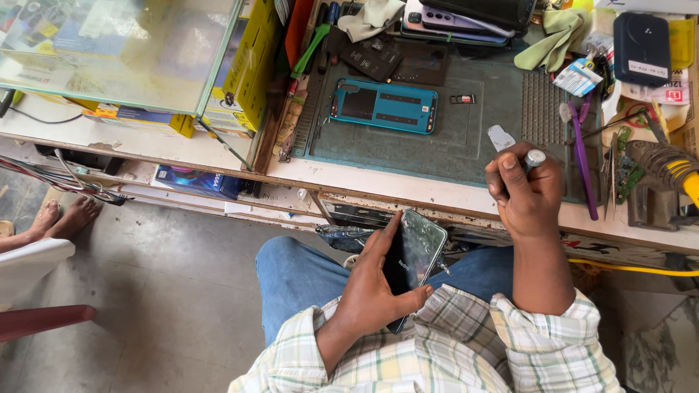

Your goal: The person uses a screwdriver to tighten screws on the internal frame of a disassembled smartphone. They repeatedly flip the device to check the screen, which displays the Redmi logo, before continuing to secure the internal components.

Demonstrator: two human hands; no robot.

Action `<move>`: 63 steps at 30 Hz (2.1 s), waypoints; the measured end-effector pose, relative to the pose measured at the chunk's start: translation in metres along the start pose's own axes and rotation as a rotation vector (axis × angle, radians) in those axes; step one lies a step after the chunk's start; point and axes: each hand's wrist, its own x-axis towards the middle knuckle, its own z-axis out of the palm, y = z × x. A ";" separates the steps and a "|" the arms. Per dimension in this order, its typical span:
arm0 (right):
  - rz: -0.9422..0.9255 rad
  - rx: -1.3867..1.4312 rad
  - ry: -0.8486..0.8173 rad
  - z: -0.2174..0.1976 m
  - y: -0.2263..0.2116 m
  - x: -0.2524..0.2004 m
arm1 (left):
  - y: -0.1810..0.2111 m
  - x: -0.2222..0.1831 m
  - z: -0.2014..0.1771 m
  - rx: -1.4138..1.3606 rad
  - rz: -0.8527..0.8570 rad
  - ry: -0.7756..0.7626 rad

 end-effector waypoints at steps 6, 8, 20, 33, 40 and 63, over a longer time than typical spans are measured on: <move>-0.029 -0.019 -0.013 0.001 -0.002 0.001 | 0.001 0.002 0.000 0.006 -0.052 -0.016; -0.032 -0.021 -0.007 0.002 -0.002 0.001 | 0.000 0.002 0.000 -0.004 -0.051 -0.011; -0.006 -0.032 0.009 0.002 -0.003 0.001 | -0.006 0.005 0.001 -0.010 -0.026 -0.012; -0.026 -0.038 -0.008 0.002 -0.002 0.002 | -0.010 0.004 0.001 0.039 -0.016 -0.023; -0.020 -0.025 0.003 0.002 -0.001 0.001 | -0.008 0.005 0.001 0.019 -0.040 -0.035; -0.025 -0.046 -0.021 0.001 0.000 0.003 | -0.006 0.007 0.002 0.021 -0.049 -0.056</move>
